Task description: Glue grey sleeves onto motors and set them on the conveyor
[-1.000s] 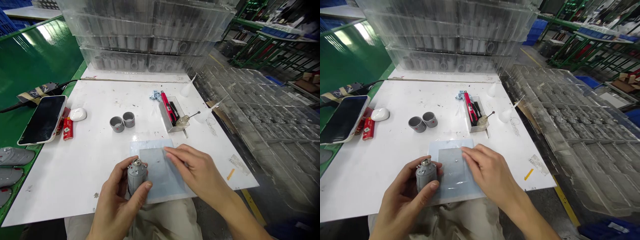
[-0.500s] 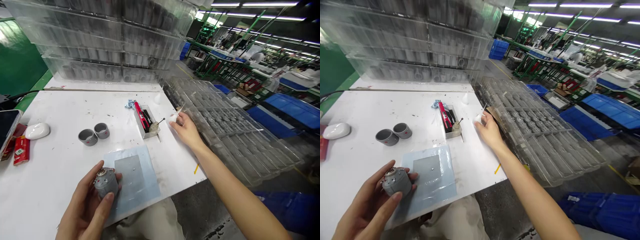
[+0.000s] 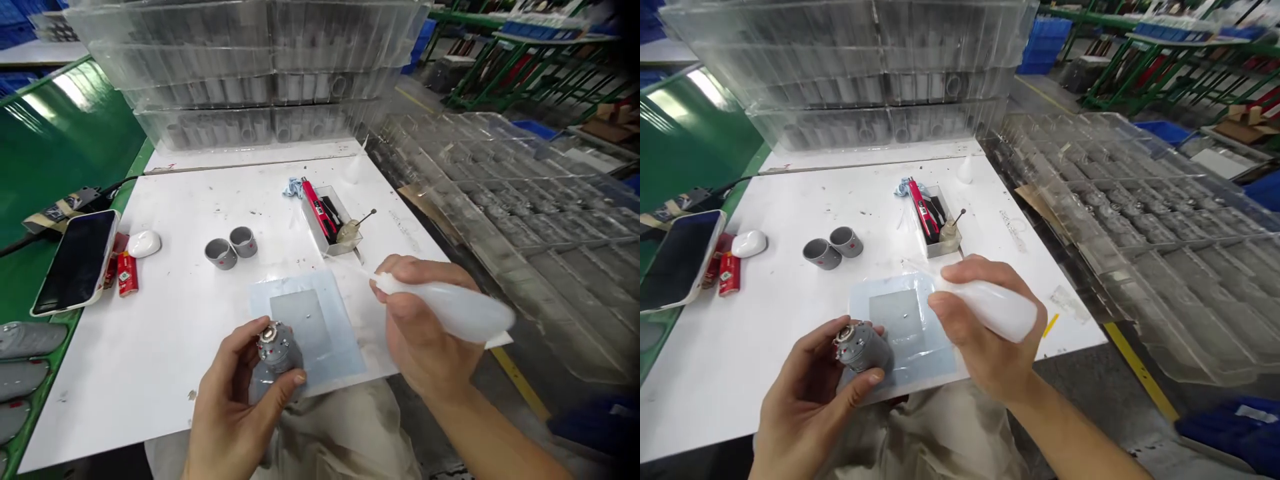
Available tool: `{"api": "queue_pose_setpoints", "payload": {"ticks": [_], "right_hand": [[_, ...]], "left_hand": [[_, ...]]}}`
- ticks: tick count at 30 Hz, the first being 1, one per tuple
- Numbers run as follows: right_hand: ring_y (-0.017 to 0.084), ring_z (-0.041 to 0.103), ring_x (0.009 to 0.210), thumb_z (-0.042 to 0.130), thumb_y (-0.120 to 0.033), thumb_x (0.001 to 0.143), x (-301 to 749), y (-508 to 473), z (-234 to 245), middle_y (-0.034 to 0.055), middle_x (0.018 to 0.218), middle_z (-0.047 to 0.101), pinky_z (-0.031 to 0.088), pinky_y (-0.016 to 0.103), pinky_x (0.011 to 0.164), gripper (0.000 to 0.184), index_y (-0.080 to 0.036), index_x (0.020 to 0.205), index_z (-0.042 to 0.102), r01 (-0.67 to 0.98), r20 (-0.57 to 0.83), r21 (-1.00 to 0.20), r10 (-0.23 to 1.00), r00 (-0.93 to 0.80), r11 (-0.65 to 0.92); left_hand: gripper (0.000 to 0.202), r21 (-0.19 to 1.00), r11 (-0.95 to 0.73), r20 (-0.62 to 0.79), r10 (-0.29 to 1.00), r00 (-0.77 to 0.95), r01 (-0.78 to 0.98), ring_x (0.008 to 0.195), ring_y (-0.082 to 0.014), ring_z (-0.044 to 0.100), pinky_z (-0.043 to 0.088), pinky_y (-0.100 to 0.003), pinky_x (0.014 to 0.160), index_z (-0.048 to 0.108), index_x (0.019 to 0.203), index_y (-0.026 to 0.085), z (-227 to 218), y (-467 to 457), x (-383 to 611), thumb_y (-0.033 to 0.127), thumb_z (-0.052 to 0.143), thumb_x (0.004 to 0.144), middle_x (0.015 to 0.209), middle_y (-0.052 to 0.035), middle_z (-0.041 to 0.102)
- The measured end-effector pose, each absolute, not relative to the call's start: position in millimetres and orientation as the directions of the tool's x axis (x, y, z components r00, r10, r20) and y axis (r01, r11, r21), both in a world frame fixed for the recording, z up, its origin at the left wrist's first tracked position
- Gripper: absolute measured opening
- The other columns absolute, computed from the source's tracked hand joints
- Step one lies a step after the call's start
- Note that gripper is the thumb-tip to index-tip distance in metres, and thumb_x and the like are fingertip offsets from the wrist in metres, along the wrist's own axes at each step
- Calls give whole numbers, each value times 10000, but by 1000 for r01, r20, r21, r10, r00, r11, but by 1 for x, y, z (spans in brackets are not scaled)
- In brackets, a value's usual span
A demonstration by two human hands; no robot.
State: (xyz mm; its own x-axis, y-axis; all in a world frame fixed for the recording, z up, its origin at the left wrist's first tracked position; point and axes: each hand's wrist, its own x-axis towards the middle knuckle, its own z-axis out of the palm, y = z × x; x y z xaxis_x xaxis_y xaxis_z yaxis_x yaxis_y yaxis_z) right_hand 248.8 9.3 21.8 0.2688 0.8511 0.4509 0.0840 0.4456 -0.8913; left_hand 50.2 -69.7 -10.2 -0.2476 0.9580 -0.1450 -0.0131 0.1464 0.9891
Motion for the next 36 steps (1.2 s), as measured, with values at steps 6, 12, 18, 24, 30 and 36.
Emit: {"api": "queue_pose_setpoints", "payload": {"ticks": [6,12,18,24,30,36], "right_hand": [[220,548,587,621,-754,986,221,18,35,43,674,658,458,440,627,513,-327,773,809,-142,488,-842,847,209,520],[245,550,613,514,-775,1019,233,1,22,49,659,642,414,437,623,536,-347,942,827,-29,514,-857,858,15,514],[202,519,531,474,-665,1088,231,8,14,20,640,638,403,403,556,503,-279,966,772,52,686,-727,728,13,684],[196,535,513,467,-613,1103,230,11,14,15,652,623,443,398,543,433,-280,981,714,125,727,-675,684,-56,727],[230,564,554,454,-646,1087,236,5,12,20,641,586,497,427,563,442,-301,1010,720,148,662,-725,739,-121,673],[233,569,552,418,-635,1096,236,4,11,35,676,624,501,442,558,442,-313,1033,714,193,659,-718,743,-119,668]], "left_hand": [[530,980,201,-191,948,-255,11,1265,-266,760,635,-384,1089,754,1345,341,-8,-67,50,312,917,841,1358,-20,806],[527,980,194,-177,957,-230,49,1211,-237,759,632,-339,1051,787,1292,396,-7,-65,49,289,940,799,1279,11,808],[534,974,215,-194,955,-227,71,1208,-265,770,646,-384,1047,770,1305,400,-6,-65,47,323,939,805,1279,12,813],[526,978,204,-189,959,-212,51,1204,-242,765,637,-340,1041,773,1297,426,-6,-65,48,314,936,809,1265,30,813],[523,981,191,-178,962,-206,42,1206,-232,758,626,-320,1040,774,1298,429,-6,-65,48,316,936,813,1272,32,809],[525,978,204,-193,961,-201,38,1204,-229,760,624,-311,1031,771,1300,423,-7,-65,47,322,937,811,1274,25,812]]}}
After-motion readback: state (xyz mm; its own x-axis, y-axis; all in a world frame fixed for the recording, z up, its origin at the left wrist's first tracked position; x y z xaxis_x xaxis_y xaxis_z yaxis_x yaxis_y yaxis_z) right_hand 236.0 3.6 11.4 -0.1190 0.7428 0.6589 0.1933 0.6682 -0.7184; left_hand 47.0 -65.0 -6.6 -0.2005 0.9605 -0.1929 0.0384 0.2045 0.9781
